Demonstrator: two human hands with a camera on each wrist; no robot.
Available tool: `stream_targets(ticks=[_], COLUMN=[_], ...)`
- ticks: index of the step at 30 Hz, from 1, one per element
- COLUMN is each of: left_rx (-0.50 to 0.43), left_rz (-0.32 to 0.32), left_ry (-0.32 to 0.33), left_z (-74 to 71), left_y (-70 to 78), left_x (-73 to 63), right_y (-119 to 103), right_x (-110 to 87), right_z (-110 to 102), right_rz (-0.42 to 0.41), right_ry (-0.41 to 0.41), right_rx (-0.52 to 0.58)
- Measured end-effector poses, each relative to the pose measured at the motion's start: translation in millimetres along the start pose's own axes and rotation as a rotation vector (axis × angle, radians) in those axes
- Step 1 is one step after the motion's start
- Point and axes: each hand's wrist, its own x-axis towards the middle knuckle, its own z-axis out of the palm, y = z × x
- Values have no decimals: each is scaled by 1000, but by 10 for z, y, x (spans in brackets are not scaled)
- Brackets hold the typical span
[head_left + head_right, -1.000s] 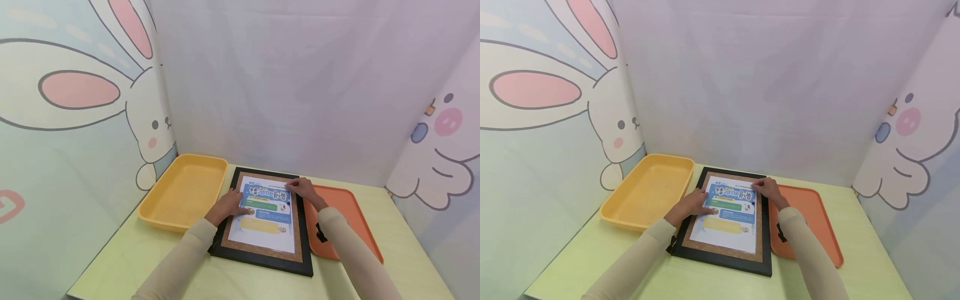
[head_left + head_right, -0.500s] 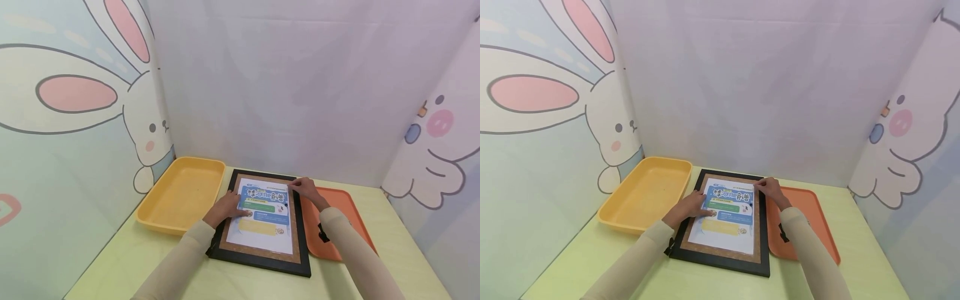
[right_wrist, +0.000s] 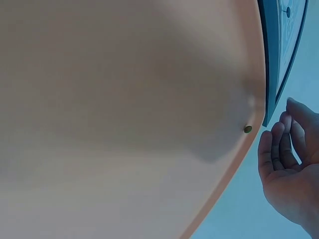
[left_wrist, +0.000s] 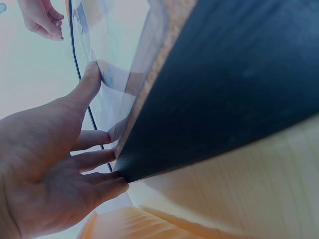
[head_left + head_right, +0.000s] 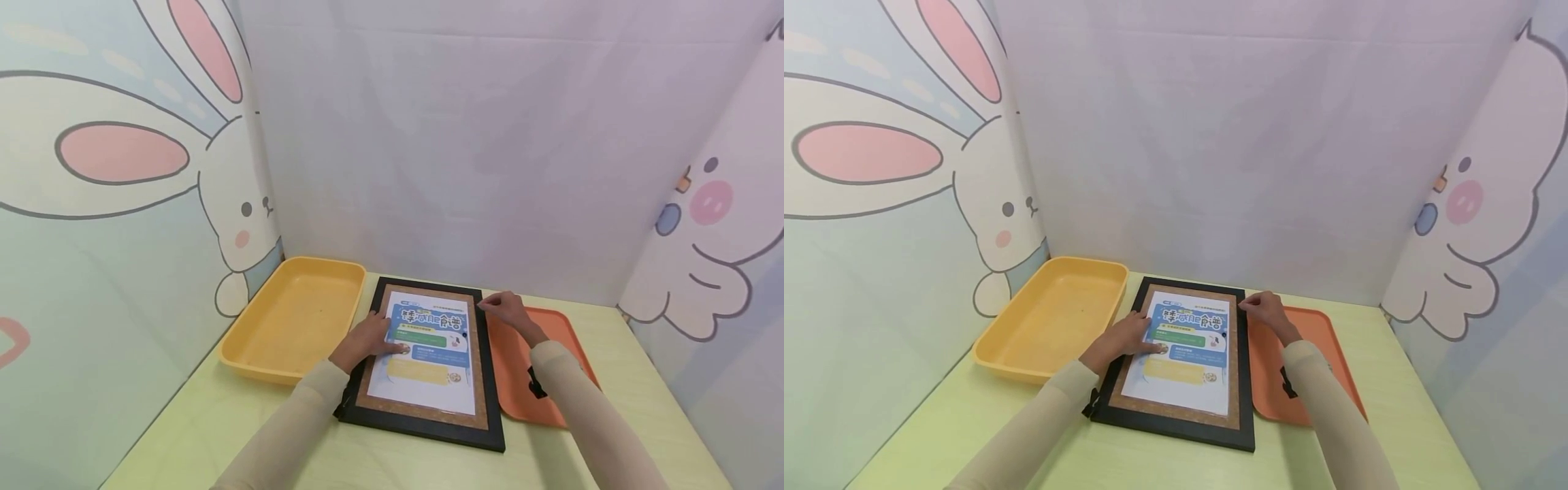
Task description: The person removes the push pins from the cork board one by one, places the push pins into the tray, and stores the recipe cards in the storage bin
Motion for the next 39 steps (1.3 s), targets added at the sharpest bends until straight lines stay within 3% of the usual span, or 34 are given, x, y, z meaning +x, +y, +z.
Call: stream_targets(ticks=[39], left_rx=[-19], left_rz=[8], left_ry=[1], left_z=[-8], left_y=[-15], left_x=[-27], right_y=[294], right_x=[-273], right_z=[-149], right_rz=[-36], right_ry=[-62], right_rx=[-60])
